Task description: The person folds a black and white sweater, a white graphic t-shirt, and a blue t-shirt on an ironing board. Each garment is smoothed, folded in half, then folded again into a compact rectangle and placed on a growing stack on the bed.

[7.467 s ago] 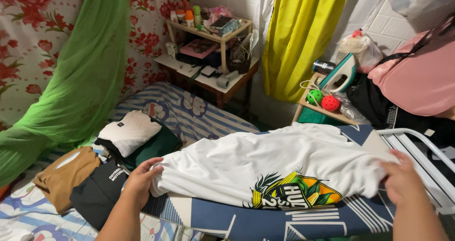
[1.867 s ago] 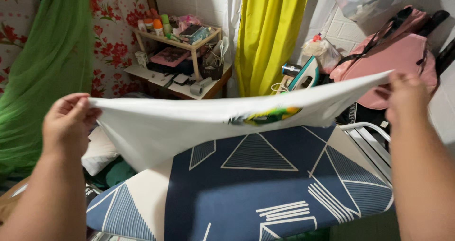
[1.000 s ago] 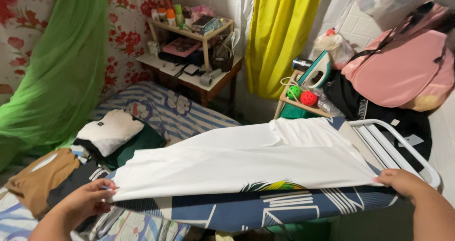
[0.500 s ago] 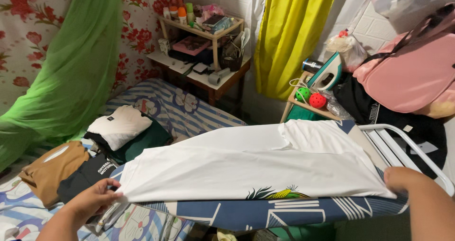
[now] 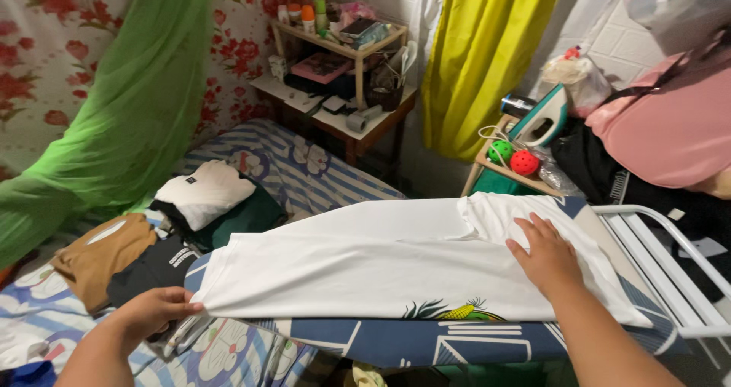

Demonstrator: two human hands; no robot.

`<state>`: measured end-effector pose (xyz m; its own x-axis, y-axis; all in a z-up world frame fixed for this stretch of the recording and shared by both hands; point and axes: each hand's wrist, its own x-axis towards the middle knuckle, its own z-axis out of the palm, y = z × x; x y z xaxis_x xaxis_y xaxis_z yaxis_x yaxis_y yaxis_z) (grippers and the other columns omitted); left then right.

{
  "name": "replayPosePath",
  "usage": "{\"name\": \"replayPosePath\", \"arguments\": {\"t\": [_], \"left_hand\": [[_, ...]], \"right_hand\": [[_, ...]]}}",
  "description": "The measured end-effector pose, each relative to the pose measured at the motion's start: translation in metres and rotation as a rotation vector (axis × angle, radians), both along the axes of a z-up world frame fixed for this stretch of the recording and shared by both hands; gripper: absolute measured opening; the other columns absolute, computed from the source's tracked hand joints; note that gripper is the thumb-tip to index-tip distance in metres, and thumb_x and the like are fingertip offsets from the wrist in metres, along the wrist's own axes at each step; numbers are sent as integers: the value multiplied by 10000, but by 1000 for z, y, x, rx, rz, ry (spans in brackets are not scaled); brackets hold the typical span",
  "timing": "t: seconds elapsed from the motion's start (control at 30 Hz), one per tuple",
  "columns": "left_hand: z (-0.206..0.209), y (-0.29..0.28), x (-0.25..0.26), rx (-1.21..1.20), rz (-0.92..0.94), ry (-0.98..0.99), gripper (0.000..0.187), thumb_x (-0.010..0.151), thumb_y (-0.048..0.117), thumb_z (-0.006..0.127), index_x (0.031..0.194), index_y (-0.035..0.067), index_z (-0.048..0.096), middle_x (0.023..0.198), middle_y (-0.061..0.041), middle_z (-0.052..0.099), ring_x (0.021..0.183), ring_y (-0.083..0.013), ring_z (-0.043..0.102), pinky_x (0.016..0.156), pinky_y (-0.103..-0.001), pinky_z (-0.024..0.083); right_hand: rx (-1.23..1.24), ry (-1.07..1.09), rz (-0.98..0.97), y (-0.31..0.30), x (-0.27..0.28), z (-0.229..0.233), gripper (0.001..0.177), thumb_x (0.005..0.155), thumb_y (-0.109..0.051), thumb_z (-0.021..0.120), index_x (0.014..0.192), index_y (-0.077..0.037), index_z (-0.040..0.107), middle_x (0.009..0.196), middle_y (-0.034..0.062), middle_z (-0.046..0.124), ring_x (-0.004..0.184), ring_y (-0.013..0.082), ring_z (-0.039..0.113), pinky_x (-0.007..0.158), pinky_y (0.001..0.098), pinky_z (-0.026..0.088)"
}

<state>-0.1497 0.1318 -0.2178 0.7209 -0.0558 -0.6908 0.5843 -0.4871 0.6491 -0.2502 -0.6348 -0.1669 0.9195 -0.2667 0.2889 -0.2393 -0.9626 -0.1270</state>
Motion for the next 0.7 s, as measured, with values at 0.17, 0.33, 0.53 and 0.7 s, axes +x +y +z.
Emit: {"name": "replayPosePath", "arguments": {"t": [0.17, 0.33, 0.53, 0.7], "left_hand": [[-21, 28, -17, -163, -18, 0, 194, 829, 192, 855, 892, 67, 721, 689, 24, 560, 625, -122, 445, 581, -293, 369], [-39, 23, -9, 89, -248, -25, 203, 824, 175, 853, 894, 58, 704, 747, 4, 640, 711, -156, 600, 653, -365, 518], [-19, -44, 8, 579, 270, -923, 247, 866, 115, 650, 1101, 59, 704, 1023, -121, 665, 977, -308, 629, 877, -436, 515], [9, -230, -5, 348, -279, -1439, 348, 929, 153, 569, 1262, 74, 634, 1351, -172, 601, 1300, -362, 505, 1114, -485, 365]], "right_hand": [[-44, 221, -130, -8, -8, -16, 661, 909, -649, 498, 1514, -391, 429, 1668, -45, 297, 1539, 227, 251, 1168, 630, 243], [-47, 190, -132, -13, -11, -27, 656, 914, -662, 468, 1517, -409, 412, 1672, -55, 281, 1537, 220, 244, 1183, 629, 206], [17, 288, -258, 11, -3, -7, 698, 905, -581, 515, 1548, -397, 315, 1677, -34, 171, 1524, 241, 158, 1130, 671, 144], [-16, -10, 232, 124, -7, -18, 722, 875, -498, 627, 1509, -228, 412, 1611, 49, 348, 1504, 261, 280, 1181, 649, 156]]}}
